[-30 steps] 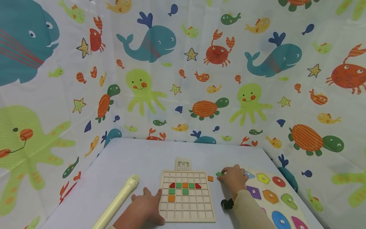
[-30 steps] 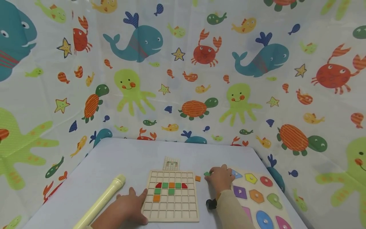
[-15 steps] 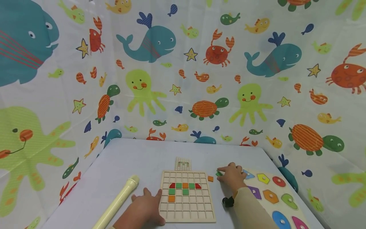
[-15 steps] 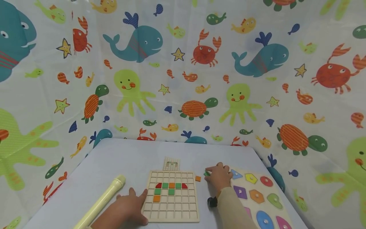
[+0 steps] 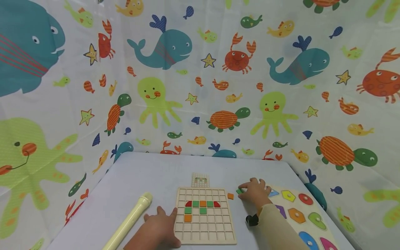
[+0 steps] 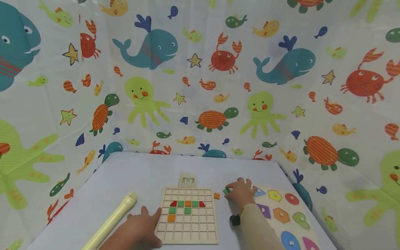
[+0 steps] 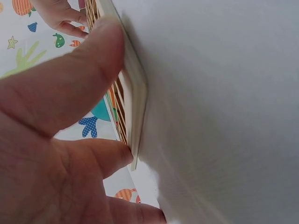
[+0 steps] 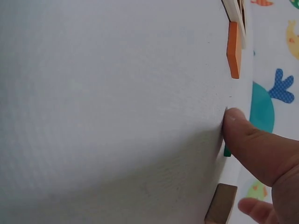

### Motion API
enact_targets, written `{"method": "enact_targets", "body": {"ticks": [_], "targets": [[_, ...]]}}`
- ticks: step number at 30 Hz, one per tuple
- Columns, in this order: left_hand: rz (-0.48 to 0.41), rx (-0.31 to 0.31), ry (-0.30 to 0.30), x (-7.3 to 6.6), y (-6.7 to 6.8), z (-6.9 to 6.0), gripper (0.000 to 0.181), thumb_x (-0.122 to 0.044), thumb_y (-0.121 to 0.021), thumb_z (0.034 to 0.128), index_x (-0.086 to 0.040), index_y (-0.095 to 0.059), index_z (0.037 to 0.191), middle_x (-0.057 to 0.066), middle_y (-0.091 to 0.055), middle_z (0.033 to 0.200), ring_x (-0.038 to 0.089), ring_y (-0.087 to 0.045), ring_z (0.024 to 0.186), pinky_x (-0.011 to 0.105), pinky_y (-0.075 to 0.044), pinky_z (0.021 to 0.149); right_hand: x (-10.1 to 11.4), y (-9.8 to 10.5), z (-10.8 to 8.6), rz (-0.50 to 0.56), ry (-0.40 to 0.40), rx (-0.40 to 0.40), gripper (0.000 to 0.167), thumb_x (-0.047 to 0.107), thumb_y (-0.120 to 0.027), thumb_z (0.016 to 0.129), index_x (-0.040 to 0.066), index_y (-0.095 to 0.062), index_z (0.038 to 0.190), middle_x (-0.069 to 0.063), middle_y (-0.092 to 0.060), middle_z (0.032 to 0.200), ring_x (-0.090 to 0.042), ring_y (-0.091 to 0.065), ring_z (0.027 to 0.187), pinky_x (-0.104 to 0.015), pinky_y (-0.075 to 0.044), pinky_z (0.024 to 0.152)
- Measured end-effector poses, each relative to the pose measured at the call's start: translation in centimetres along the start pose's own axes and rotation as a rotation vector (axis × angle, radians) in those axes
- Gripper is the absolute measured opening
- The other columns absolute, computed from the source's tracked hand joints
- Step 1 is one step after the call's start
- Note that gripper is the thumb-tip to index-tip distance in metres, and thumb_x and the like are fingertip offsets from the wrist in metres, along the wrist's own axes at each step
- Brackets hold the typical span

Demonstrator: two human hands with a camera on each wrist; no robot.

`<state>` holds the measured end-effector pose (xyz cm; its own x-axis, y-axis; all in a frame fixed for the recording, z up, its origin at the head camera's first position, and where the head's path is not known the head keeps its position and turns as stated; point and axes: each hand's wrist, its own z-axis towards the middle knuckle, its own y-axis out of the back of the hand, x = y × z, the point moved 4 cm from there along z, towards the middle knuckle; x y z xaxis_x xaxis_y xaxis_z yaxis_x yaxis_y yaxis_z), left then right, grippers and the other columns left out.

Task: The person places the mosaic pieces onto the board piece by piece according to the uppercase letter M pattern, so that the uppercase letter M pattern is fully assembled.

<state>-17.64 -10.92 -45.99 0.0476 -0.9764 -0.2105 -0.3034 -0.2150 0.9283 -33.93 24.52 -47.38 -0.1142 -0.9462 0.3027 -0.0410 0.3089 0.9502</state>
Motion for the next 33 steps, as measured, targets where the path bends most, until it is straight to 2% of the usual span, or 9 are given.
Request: {"method": "enact_targets", "body": {"ticks": [5,11,17,20,25,28,33], "targets": [[0.000,0.002,0.003,-0.1,0.0,0.0,0.106,-0.049,-0.098,0.0646,-0.013,-0.055,0.155,0.047,-0.041,0.153,0.071,-0.057,0.122,0.084,-0.024,0.116,-0.1,-0.4,0.1,-0.003,-0.007,-0.019,0.038,0.040,-0.093,0.080,0.030,-0.084,0.116,-0.025,-0.048,0.156,-0.059,-0.020,0.150,-0.084,-0.011,0.116],[-0.010,0.011,0.004,-0.1,-0.2,0.1,0.105,-0.048,-0.098,0.0648,-0.012,-0.055,0.154,0.047,-0.041,0.153,0.071,-0.056,0.123,0.084,-0.023,0.116,0.2,-0.3,-0.7,0.038,-0.044,-0.010,0.033,0.036,-0.093,0.082,0.027,-0.084,0.113,-0.023,-0.052,0.152,-0.058,-0.024,0.148,-0.083,-0.013,0.117],[-0.019,0.010,-0.007,-0.2,-0.5,0.0,0.105,-0.047,-0.099,0.0642,-0.012,-0.056,0.153,0.046,-0.043,0.152,0.069,-0.060,0.118,0.084,-0.025,0.115,-0.4,-0.7,-1.1,0.083,-0.060,0.004,0.030,0.034,-0.092,0.083,0.028,-0.084,0.111,-0.022,-0.051,0.154,-0.057,-0.020,0.150,-0.086,-0.007,0.116],[-0.019,0.010,-0.007,-0.2,-0.5,0.0,0.105,-0.047,-0.098,0.0645,-0.013,-0.056,0.154,0.046,-0.043,0.152,0.069,-0.060,0.118,0.084,-0.025,0.115,-0.3,-0.5,-1.2,0.107,-0.048,-0.018,0.033,0.036,-0.093,0.081,0.026,-0.084,0.111,-0.022,-0.050,0.155,-0.059,-0.018,0.151,-0.087,-0.008,0.115],[-0.012,0.008,-0.003,-0.2,-0.1,-0.1,0.106,-0.049,-0.098,0.0647,-0.013,-0.055,0.154,0.047,-0.042,0.153,0.070,-0.058,0.121,0.084,-0.024,0.115,1.4,0.2,-2.2,0.176,-0.022,-0.078,0.035,0.042,-0.093,0.080,0.023,-0.083,0.107,-0.020,-0.052,0.154,-0.056,-0.020,0.152,-0.084,-0.013,0.115],[-0.010,0.008,-0.003,-0.2,0.0,-0.1,0.106,-0.049,-0.098,0.0643,-0.013,-0.055,0.154,0.047,-0.041,0.153,0.071,-0.057,0.121,0.084,-0.024,0.115,2.9,0.3,-3.4,0.223,-0.016,-0.105,0.032,0.041,-0.093,0.080,0.021,-0.083,0.103,-0.018,-0.053,0.154,-0.054,-0.021,0.152,-0.081,-0.016,0.115],[-0.016,0.022,0.007,0.1,-0.1,0.3,0.107,-0.050,-0.098,0.0647,-0.013,-0.054,0.155,0.047,-0.040,0.154,0.071,-0.057,0.122,0.085,-0.023,0.115,5.8,0.0,-5.6,0.237,0.005,-0.157,0.029,0.042,-0.092,0.080,0.021,-0.083,0.098,-0.016,-0.058,0.150,-0.051,-0.028,0.150,-0.079,-0.022,0.112]]}}
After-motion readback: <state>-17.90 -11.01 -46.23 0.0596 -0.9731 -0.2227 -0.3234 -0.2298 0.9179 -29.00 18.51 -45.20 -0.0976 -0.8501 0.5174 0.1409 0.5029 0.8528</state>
